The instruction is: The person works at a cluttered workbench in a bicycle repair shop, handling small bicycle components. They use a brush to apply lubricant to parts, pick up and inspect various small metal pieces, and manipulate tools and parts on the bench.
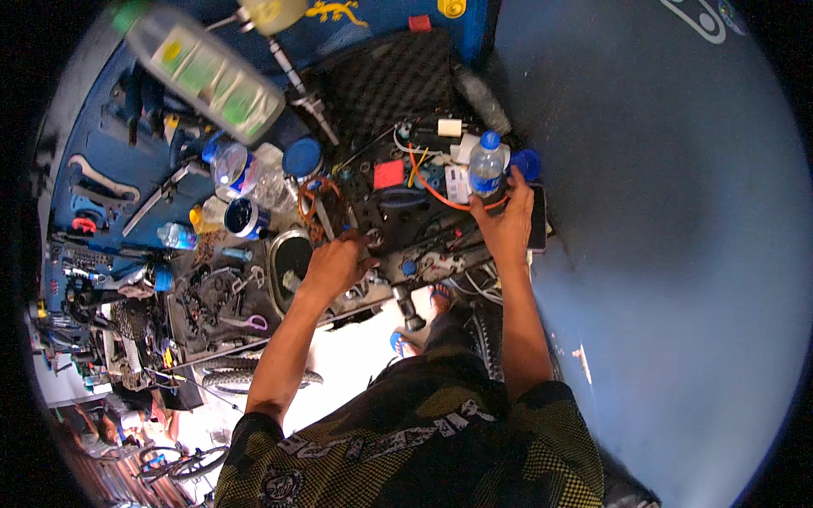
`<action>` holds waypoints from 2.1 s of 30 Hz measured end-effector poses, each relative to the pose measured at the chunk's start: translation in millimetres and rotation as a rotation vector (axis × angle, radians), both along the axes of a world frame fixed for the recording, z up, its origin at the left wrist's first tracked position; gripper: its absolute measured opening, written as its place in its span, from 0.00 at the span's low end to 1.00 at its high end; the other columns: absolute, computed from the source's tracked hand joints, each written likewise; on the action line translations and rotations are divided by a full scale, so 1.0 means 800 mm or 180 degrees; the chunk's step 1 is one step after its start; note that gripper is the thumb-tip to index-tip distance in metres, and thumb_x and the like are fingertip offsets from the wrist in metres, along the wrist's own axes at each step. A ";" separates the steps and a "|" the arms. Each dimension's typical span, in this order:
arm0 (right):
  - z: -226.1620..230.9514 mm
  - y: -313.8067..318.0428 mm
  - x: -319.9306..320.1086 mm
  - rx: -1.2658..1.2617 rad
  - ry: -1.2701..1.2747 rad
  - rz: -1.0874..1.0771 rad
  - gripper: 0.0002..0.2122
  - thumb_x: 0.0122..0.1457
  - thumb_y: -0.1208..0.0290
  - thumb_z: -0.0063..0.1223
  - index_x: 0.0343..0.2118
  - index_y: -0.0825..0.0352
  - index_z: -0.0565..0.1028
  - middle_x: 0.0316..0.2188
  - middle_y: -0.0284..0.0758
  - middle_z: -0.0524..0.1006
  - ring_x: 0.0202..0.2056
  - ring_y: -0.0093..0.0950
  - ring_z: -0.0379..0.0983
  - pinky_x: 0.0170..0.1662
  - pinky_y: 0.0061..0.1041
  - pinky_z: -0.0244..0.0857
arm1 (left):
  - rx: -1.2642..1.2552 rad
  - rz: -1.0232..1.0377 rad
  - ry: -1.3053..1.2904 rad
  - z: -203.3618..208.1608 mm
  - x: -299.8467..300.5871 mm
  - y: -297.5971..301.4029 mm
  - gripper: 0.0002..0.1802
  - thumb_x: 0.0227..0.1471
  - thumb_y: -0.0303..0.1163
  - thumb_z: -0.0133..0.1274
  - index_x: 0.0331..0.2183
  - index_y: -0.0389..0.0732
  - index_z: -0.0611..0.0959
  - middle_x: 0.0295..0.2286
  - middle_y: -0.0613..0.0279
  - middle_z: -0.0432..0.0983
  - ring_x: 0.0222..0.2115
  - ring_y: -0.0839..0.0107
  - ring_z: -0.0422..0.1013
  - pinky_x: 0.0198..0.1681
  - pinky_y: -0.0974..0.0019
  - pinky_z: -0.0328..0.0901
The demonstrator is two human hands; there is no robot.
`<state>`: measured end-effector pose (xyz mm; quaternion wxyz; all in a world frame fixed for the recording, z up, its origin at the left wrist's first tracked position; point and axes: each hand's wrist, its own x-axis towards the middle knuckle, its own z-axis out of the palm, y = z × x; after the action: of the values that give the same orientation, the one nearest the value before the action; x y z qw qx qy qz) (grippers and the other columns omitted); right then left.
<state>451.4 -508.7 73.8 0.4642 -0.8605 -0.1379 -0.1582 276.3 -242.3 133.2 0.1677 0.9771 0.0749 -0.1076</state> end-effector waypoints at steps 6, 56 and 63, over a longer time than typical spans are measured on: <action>0.004 0.004 0.059 -0.0113 -0.0083 0.0548 0.45 0.49 0.65 0.79 0.69 0.70 0.64 0.58 0.50 0.72 0.59 0.49 0.71 0.62 0.44 0.66 | -0.0069 0.0057 -0.0370 -0.001 0.108 -0.014 0.25 0.59 0.44 0.64 0.54 0.44 0.84 0.53 0.52 0.79 0.46 0.45 0.81 0.47 0.45 0.77; 0.800 0.070 0.235 -0.0658 -0.3520 -0.0197 0.25 0.59 0.69 0.63 0.61 0.68 0.75 0.51 0.55 0.81 0.52 0.52 0.79 0.56 0.44 0.73 | -0.0514 0.0337 -0.0637 -0.022 0.045 0.012 0.36 0.60 0.51 0.63 0.62 0.40 0.76 0.56 0.39 0.78 0.53 0.40 0.78 0.55 0.43 0.74; 0.799 0.068 0.274 0.0137 -0.3849 -0.0564 0.24 0.58 0.75 0.49 0.59 0.67 0.76 0.50 0.58 0.81 0.55 0.55 0.77 0.60 0.46 0.70 | -0.0533 0.0239 -0.0853 -0.035 0.055 0.010 0.34 0.60 0.48 0.63 0.61 0.41 0.77 0.53 0.39 0.79 0.50 0.38 0.79 0.52 0.40 0.75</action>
<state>670.5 -454.6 713.2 0.3059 -0.6169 -0.3016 -0.6595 320.1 -234.4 105.4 0.2609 0.9618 0.0791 0.0242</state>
